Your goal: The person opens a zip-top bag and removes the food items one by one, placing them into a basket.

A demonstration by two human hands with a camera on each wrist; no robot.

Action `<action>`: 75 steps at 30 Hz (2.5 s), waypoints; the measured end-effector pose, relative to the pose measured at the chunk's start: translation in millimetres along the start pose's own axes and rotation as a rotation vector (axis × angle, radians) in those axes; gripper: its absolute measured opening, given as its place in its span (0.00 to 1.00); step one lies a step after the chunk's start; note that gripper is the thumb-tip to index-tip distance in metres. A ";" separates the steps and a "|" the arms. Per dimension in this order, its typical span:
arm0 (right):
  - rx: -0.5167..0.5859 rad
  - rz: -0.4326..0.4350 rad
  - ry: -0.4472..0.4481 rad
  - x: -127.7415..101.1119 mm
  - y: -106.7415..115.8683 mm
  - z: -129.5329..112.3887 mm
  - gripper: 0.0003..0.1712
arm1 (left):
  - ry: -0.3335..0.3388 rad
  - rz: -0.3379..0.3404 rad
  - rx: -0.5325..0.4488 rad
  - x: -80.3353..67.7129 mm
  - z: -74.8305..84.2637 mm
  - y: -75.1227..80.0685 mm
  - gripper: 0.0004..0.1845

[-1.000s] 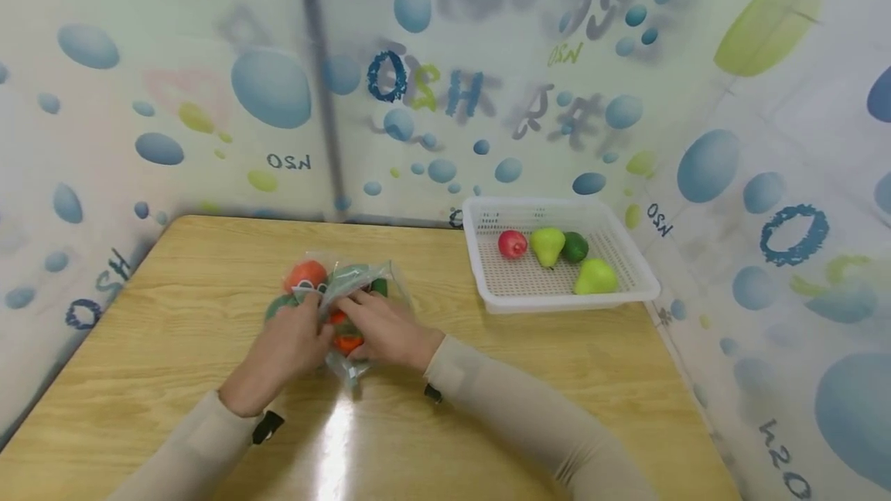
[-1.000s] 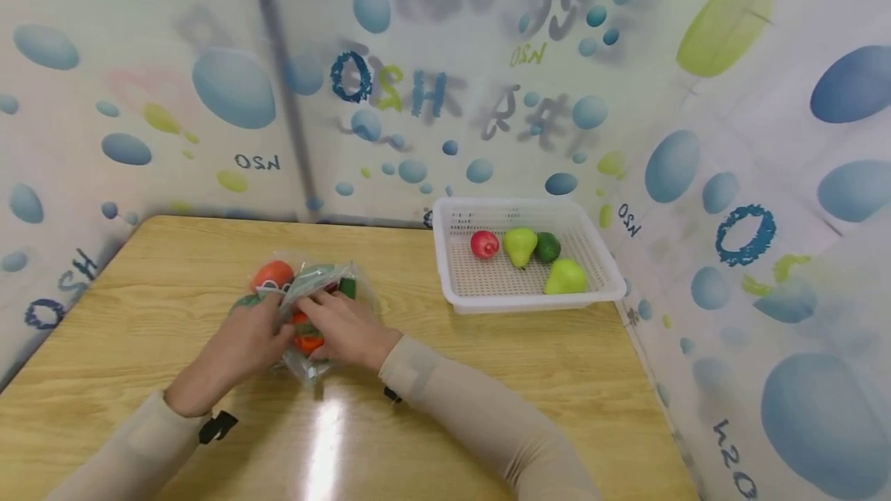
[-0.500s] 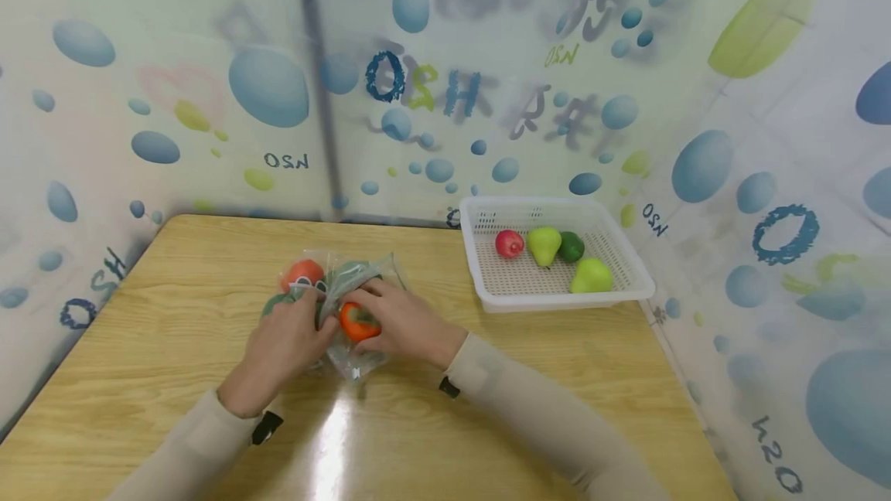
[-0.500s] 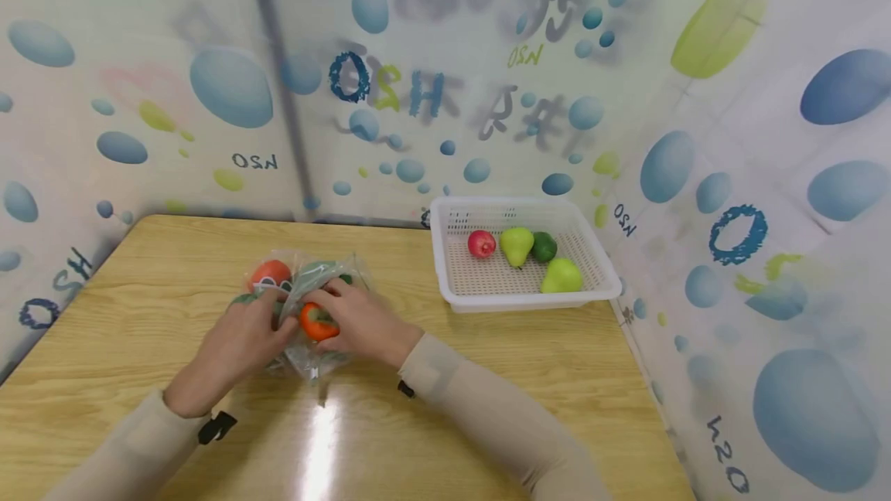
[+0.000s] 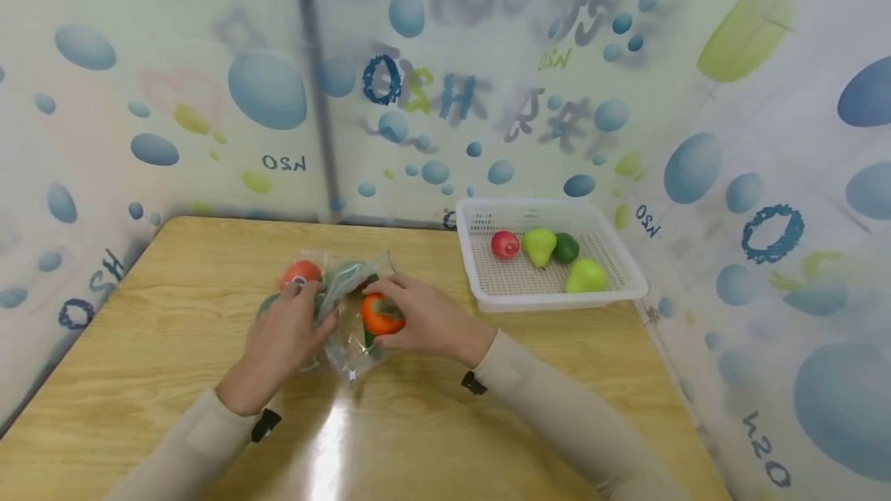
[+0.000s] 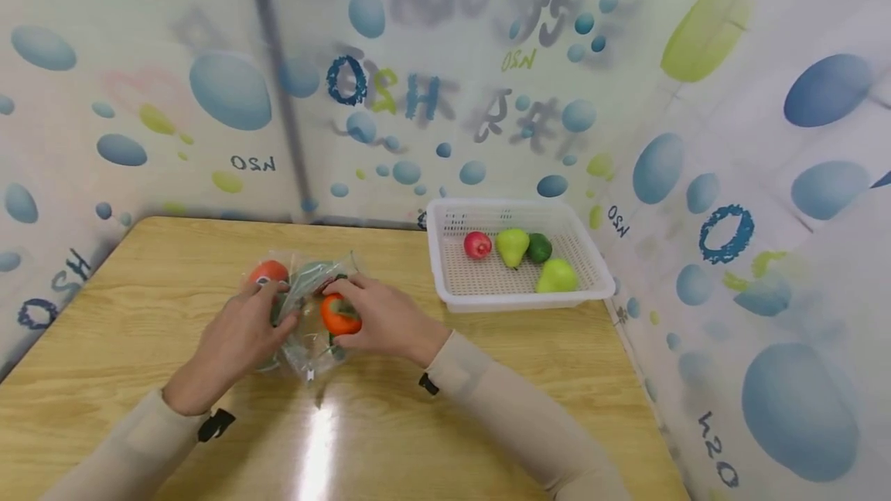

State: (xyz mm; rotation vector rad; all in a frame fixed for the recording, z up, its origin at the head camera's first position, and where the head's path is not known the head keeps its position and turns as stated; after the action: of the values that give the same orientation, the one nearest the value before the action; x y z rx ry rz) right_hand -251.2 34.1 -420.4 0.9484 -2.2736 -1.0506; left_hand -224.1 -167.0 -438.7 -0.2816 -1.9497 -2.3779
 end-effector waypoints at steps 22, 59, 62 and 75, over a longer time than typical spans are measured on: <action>-0.028 0.165 -0.126 -45.6 96.8 41.1 0.38 | -0.044 -0.001 -0.119 4.7 -3.1 -4.2 0.26; -0.146 0.013 -0.654 -109.9 159.5 194.6 0.35 | -0.003 -0.016 -0.129 3.3 -6.2 -8.4 0.23; -0.144 -0.012 -0.685 -112.3 157.5 199.7 0.35 | 0.000 -0.026 -0.127 3.2 -6.4 -9.3 0.23; -0.140 -0.050 -0.724 -112.9 155.0 201.2 0.34 | -0.021 0.018 -0.117 3.6 -5.6 -7.5 0.21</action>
State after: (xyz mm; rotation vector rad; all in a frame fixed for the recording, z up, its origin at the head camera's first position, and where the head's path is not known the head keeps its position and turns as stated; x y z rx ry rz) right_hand -367.5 286.2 -432.5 0.6248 -2.6768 -1.7698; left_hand -229.4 -170.8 -446.4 -0.3286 -1.8114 -2.4917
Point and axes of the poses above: each hand's wrist, its own x-axis towards the middle knuckle, its own y-axis out of the back of the hand, z = x × y, the point moved 7 cm from there along x, towards the middle knuckle, and after that the axes turned 15 degrees about x, right-handed, at the moved point
